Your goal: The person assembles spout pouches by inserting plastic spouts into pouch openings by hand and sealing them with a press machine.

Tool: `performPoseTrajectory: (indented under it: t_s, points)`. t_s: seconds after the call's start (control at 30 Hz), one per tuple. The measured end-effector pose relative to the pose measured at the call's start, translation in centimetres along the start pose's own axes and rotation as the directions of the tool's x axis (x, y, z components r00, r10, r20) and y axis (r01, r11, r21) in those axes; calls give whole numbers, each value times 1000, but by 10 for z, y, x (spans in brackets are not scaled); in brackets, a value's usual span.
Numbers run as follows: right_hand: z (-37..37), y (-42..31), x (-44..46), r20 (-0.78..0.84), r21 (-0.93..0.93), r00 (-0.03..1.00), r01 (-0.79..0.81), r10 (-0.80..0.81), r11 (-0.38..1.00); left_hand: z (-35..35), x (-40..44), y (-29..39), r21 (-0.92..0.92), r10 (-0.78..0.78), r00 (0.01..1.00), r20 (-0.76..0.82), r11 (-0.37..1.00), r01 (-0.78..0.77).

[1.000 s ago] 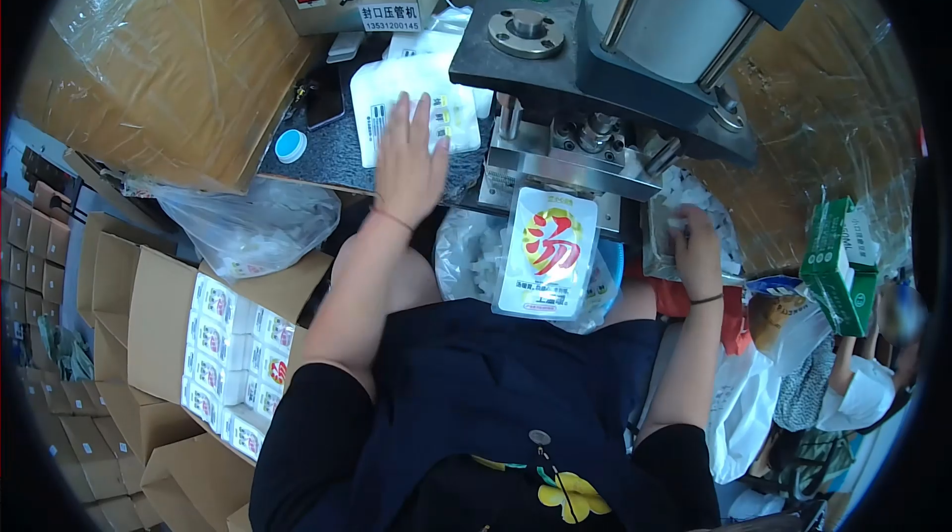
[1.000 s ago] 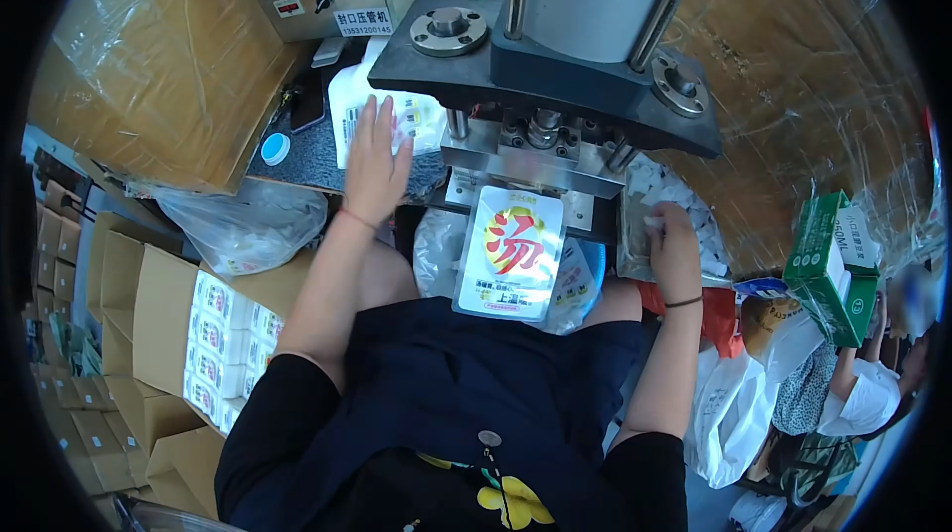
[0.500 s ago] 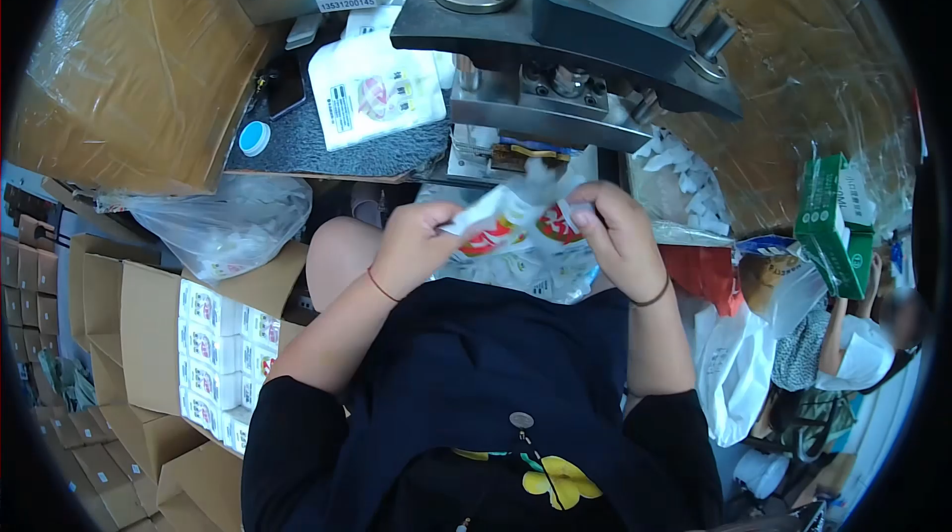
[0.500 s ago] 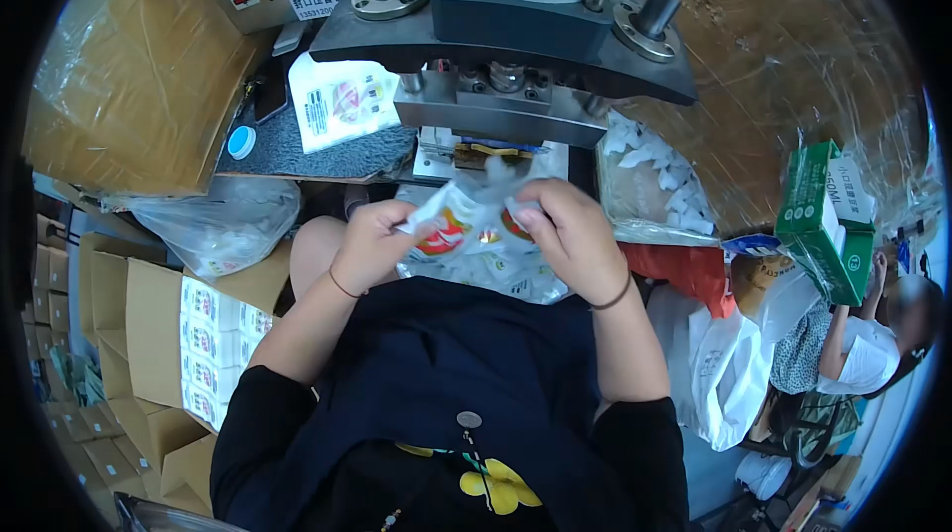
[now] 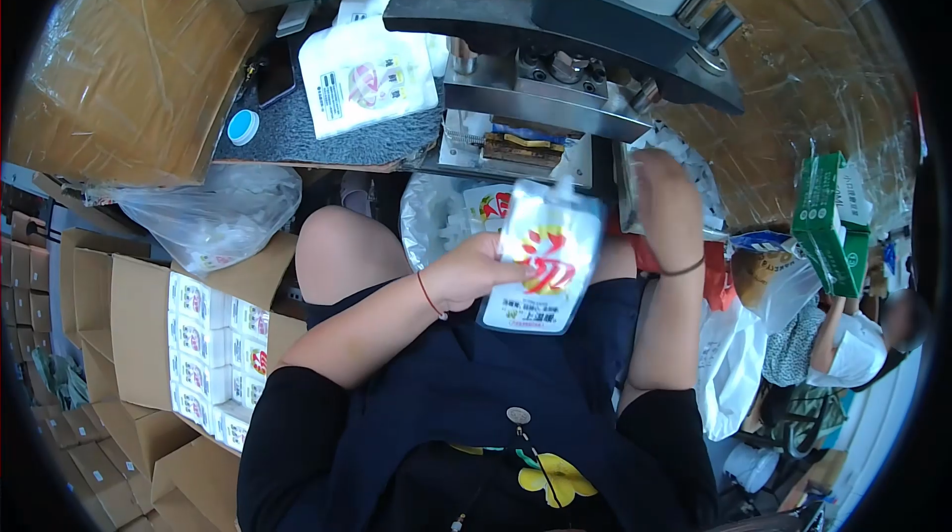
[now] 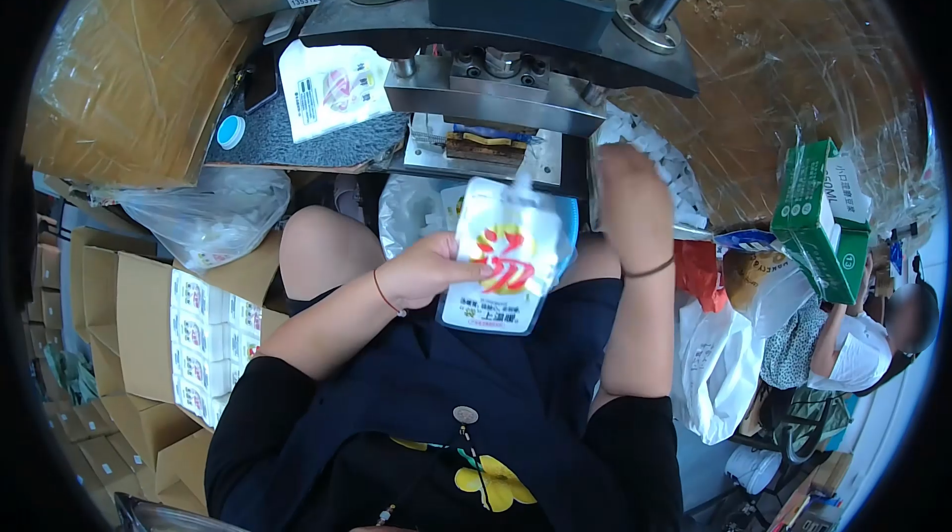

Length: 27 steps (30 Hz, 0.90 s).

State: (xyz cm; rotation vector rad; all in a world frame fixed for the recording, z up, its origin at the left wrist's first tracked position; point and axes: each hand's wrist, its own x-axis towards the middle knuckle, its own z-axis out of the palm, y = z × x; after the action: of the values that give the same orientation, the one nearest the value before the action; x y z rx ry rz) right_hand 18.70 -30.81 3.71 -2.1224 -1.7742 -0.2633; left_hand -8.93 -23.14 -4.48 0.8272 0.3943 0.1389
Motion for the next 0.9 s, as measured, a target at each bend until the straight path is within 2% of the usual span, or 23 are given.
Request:
performPoseTrajectory:
  t_s: [0.03,0.2,0.23,0.33,0.4,0.43,0.47,0.5,0.53,0.6,0.63,0.67,0.73,0.83,0.87,0.9]
  points:
    - [2,14,1,6,-1,1000,-6,6,1000,-2,0,5,-47,28,997,-77,998,-31]
    - [34,55,-2,49,34,999,1,-2,999,-25,12,40,-84,39,988,-147,995,-52]
    - [32,48,0,69,103,994,-90,83,991,-24,13,47,-86,47,985,-163,994,-62]
    - [45,58,-5,8,158,995,-102,102,982,-24,18,50,-77,79,981,-179,993,-94]
    - [54,68,-6,-4,170,990,-142,144,975,-49,21,51,357,315,853,-416,919,-166]
    - [55,71,-8,-3,178,990,-141,144,974,-73,22,60,641,574,678,-460,742,-193]
    - [56,73,-10,3,184,989,-145,146,972,-97,22,79,857,792,469,-391,499,-127]
    - [56,73,-10,-49,191,993,-100,111,976,-103,14,108,982,928,320,-190,177,69]
    - [53,71,-13,-74,212,993,-76,94,974,-104,1,126,942,973,220,70,-136,305]
    - [41,64,-10,-143,249,988,-13,50,968,-133,-13,115,815,878,473,74,-327,479]
    - [33,60,-9,-171,253,981,-41,86,967,-142,-15,111,728,810,585,47,-429,535]
    - [25,53,-12,-197,259,972,-73,126,963,-125,-27,100,810,768,641,13,-384,444]
    - [14,43,-21,-208,299,960,-121,189,947,-104,-42,77,795,707,701,91,-475,376]
    - [12,27,-33,-146,424,953,-184,267,887,-107,-62,65,972,773,624,-111,-46,229]
    - [10,7,-32,-52,570,942,-246,333,784,-111,-60,63,996,866,499,-16,-30,84]
    - [10,-13,-28,-59,613,971,-149,234,776,-107,-56,57,942,804,555,-215,320,-99]
